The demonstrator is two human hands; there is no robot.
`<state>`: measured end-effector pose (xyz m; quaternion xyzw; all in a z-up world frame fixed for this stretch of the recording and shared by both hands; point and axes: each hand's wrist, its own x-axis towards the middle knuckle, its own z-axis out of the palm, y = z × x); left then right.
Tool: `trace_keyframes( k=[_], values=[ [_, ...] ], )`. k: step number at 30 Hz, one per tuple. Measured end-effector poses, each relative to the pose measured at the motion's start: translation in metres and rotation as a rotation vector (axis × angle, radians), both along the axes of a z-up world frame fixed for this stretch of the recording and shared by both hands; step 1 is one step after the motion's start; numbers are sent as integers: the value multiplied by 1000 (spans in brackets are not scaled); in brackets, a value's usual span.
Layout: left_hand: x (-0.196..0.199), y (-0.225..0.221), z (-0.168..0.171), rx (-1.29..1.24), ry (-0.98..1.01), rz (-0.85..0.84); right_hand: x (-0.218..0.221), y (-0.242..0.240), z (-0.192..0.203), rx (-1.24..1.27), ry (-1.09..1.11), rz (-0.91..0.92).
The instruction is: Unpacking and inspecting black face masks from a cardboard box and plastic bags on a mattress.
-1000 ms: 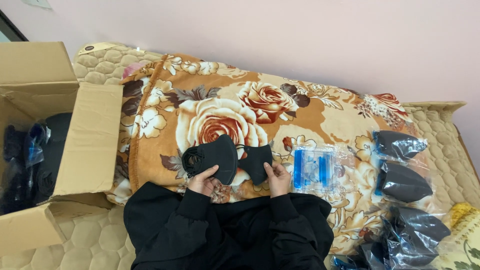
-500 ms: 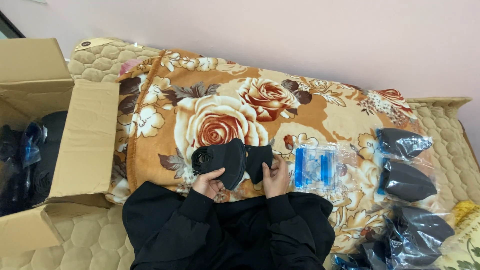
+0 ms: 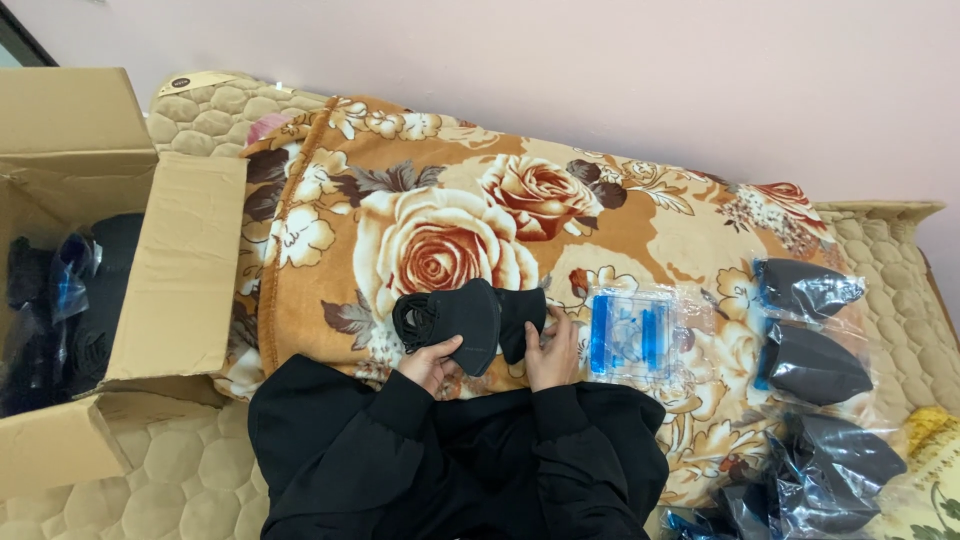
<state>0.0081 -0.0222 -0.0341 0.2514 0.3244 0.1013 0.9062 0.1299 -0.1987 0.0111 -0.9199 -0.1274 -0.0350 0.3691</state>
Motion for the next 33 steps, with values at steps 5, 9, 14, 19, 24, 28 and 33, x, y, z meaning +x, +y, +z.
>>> trace_keyframes(
  k=[5,9,14,19,24,28,33],
  values=[
    [2,-2,14,-1,64,10,-10,3,14,57,-7,6],
    [0,-1,11,10,81,-7,-21,8,22,268,-200,66],
    [2,-2,9,27,79,-47,-53,20,45,391,-232,281],
    [2,-3,-5,45,89,-59,-69,34,56,326,-193,403],
    [-6,-1,30,69,65,-184,-74,36,49,250,-137,342],
    [-3,-4,23,76,95,-145,-73,37,45,259,-93,317],
    [-5,-8,34,66,123,-104,-70,40,35,332,54,259]
  ],
)
